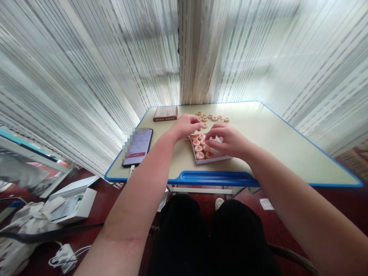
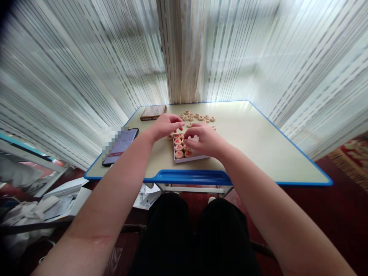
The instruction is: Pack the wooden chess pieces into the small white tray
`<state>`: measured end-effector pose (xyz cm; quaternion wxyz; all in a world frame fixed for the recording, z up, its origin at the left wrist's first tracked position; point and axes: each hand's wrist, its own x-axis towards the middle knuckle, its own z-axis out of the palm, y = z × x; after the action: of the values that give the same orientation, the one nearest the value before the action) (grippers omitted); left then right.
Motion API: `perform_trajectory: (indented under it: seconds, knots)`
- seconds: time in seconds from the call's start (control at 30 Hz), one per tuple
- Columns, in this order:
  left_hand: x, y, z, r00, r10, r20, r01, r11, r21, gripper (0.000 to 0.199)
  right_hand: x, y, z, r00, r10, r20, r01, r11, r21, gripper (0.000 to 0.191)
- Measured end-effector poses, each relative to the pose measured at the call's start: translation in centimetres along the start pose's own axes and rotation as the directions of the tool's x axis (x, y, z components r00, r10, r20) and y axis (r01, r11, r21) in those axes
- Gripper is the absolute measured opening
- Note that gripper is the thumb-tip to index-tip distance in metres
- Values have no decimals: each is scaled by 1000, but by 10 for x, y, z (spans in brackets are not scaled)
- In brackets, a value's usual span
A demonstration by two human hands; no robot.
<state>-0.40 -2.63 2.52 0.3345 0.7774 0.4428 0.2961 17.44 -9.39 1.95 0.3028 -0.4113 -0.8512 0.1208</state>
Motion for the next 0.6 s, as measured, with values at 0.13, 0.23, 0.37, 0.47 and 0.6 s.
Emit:
perform_trajectory:
  seconds: [0.13,0.23,0.37,0.47,0.6]
  knots:
    - [-5,1,-9,998,25,-51,-16,985,173,20,4,17,3,983,121,-136,-144,975,-168,20]
    - [-7,-1,-14,994,-26,-110,59,951,303,19,5,31,5,940,282,-190,-326,908,-263,34]
    - [-9,-3,-17,986,-147,-77,165,918,359,21,6,41,9,935,348,-66,-351,888,-296,42]
    - [-9,-3,-18,978,-190,-83,206,834,513,21,8,43,13,926,368,-81,-374,877,-301,36]
    - [-7,-4,-17,976,-206,-66,203,761,617,24,9,43,14,932,343,-115,-362,884,-298,30]
